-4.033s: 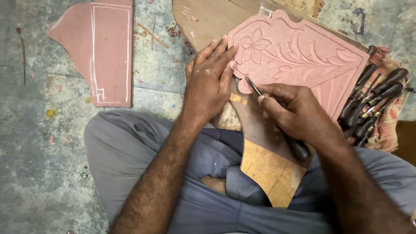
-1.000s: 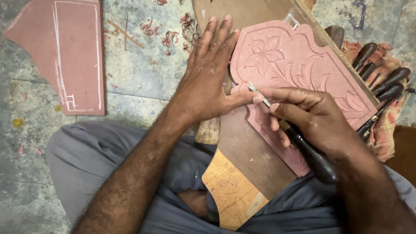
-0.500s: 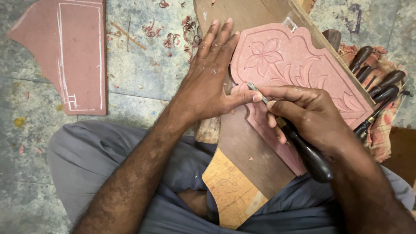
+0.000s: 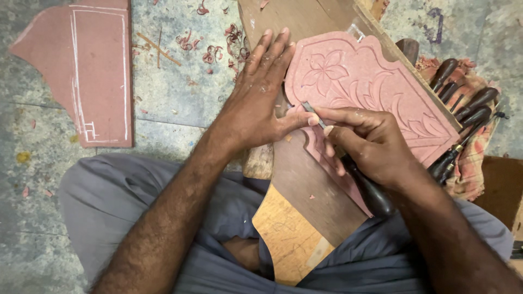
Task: The person carves a floral design into a wooden panel using a chisel, working while sitting on the floor.
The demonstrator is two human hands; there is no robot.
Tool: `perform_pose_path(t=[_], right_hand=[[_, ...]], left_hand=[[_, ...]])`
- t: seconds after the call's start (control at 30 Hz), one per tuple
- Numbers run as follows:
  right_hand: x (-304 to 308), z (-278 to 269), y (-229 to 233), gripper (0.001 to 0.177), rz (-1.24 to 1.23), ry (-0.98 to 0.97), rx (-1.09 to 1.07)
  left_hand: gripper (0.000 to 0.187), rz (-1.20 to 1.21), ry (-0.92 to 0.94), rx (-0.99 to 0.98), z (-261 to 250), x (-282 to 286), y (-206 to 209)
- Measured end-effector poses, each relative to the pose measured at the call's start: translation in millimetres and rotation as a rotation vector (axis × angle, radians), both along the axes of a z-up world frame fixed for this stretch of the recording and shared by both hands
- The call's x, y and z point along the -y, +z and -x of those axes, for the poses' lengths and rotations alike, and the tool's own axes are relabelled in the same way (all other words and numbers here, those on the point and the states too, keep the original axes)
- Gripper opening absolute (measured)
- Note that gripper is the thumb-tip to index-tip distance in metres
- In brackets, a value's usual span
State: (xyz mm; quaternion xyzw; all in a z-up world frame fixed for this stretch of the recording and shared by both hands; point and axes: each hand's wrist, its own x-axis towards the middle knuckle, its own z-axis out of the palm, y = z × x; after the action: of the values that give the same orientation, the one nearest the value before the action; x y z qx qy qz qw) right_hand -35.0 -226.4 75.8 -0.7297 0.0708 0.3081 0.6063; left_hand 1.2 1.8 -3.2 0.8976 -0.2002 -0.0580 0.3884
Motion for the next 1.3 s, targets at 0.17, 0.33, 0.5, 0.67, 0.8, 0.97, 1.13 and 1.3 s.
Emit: perform_pose_path(t=[0.17,0.33,0.5,0.67,0.8,0.97,1.13,1.3], right_hand=[[-1,1,-4,0.036,0.016,0.04,0.069],[-2,7,-6,0.037,0.097,0.027,0.068],[-8,1,-6,0.037,0.055,0.035,0.113],[-22,-5,4,0.037,0.237,0.045,0.207],[-9,0,13,0.037,0.106,-0.093,0.156],[6,2,12,0.037,0.16,-0.058,0.096],[5,-4,13,0.036,0.146,-0.011,-0.018],[2,-7,18,0.036,0.129,-0.026,-0.068]], left_hand=[[0.122,0.012,-0.016,-0.006,-1,-2,1],[0.115,-0.015,-0.037,-0.002,-3,-2,0],[0.11,-0.022,-0.034,0.012,-5,-4,-2],[0.114,-0.068,-0.026,-0.075,-4,-7,10],[0.097,-0.067,0.065,-0.01,-1,0,4],[0.055,-0.081,0.188,0.086,0,9,-20],[0.073,0.017,0.079,-0.024,0,-3,-8],[0.116,-0.005,0.037,-0.031,4,-2,12]])
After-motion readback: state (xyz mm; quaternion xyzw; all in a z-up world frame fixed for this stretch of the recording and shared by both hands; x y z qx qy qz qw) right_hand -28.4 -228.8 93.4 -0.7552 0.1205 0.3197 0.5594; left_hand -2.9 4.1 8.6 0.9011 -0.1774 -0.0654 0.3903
